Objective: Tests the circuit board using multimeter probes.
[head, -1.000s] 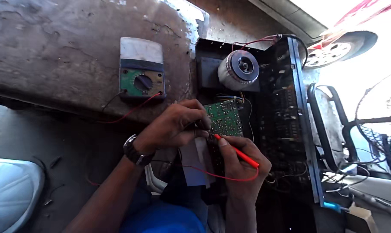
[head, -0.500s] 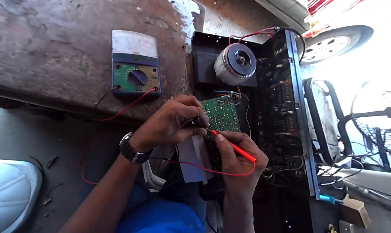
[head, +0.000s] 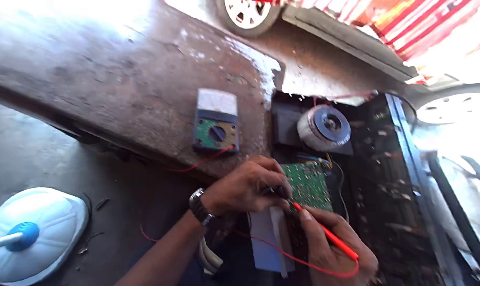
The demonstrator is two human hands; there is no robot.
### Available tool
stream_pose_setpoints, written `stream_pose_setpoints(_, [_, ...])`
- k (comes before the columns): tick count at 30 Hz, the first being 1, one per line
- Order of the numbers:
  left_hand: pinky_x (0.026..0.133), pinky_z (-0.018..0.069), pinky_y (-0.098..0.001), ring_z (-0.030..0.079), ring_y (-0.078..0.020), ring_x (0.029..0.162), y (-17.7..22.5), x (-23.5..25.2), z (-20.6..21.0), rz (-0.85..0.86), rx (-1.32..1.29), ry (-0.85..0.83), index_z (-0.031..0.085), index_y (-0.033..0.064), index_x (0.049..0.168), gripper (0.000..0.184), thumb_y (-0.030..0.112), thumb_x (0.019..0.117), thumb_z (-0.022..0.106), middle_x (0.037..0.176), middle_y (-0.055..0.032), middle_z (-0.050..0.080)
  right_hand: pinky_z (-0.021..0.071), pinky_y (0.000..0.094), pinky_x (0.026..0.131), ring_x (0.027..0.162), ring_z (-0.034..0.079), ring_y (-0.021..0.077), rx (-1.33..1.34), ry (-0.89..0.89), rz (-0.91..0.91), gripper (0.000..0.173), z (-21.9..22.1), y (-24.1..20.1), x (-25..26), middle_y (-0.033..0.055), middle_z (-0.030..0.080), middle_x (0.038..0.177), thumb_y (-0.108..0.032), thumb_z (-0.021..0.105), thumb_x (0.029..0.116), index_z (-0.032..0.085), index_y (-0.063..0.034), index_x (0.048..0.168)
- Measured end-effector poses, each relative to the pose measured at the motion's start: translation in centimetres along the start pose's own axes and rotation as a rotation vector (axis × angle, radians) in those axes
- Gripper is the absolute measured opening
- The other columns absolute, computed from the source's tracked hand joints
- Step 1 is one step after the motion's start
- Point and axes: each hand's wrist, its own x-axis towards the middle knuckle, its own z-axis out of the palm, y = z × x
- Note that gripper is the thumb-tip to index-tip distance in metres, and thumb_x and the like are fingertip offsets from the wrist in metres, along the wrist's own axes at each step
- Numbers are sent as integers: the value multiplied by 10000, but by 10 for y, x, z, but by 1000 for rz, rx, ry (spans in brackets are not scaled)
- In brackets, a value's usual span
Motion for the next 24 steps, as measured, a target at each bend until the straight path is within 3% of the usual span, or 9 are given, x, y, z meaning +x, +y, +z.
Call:
stream_pose_setpoints(4, [1015,461,-374,631,-196,1078,-1,2,-3,29,-25,1,793,78,950,112,179,903,781,1004,-71,729,593,168,704,754,682,-4,41,-10,25,72,1,1,1,-49,728,854,-1,655,916,724,-14,932])
stream_pose_setpoints(16, [995,457,-375,635,-204,1039,-5,4,1,72,2,9,790,80,933,96,167,892,787,981,-76,724,609,228,727,779,701,63,82,-20,30,61,-1,8,0,18,731,872,13,659,928,718,25,936])
stream_pose_setpoints(24, [974,510,-321,638,-154,1071,-3,2,0,-23,-65,-29,779,58,963,98,145,921,762,1018,-54,726,594,158,671,739,692,20,-12,18,19,69,-1,4,0,-13,739,859,-49,687,912,728,-5,947])
